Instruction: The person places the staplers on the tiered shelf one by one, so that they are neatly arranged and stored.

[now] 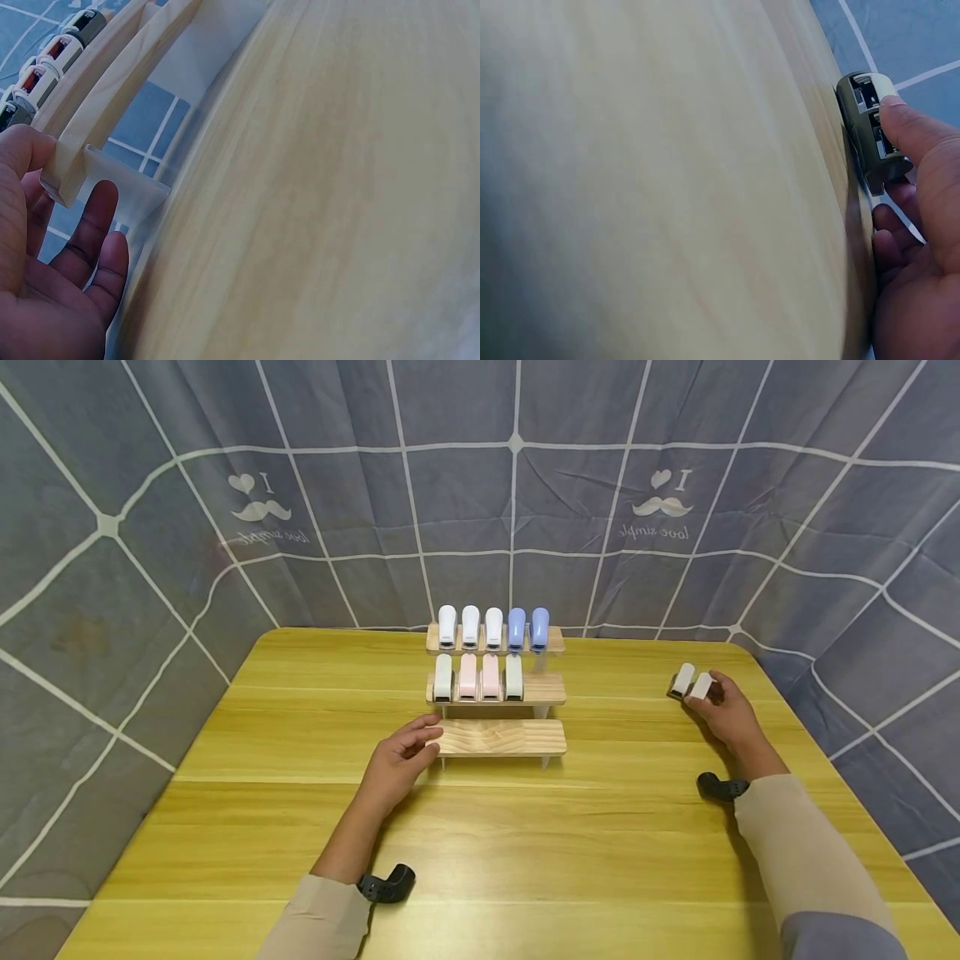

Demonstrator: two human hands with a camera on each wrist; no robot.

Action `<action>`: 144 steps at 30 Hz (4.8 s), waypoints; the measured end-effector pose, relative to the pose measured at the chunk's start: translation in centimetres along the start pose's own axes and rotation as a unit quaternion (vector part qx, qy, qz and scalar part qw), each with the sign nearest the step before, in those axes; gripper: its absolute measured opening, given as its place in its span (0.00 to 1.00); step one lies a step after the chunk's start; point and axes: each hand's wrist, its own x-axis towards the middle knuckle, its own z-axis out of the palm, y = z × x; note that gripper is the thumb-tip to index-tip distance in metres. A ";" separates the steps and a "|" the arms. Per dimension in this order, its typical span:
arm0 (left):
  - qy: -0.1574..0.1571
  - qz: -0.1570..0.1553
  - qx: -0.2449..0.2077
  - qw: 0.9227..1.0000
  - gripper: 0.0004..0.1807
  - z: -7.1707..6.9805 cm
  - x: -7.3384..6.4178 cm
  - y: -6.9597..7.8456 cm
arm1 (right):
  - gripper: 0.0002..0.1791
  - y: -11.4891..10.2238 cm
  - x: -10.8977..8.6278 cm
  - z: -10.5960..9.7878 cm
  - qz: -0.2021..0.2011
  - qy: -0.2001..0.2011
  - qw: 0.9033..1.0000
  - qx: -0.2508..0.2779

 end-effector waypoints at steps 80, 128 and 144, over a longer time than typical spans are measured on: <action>0.000 -0.011 0.001 1.000 0.15 0.0 -0.1 0.3 | 0.40 -16.7 -6.8 8.9 -0.224 -0.021 0.973 0.053; 0.002 -0.006 -0.003 1.000 0.15 0.0 -0.1 0.3 | 0.39 -19.5 -6.4 13.8 -0.256 -0.064 0.962 0.070; 0.006 -0.009 0.001 1.000 0.15 0.1 0.0 0.4 | 0.35 -19.7 -6.2 14.5 -0.249 -0.046 0.964 0.077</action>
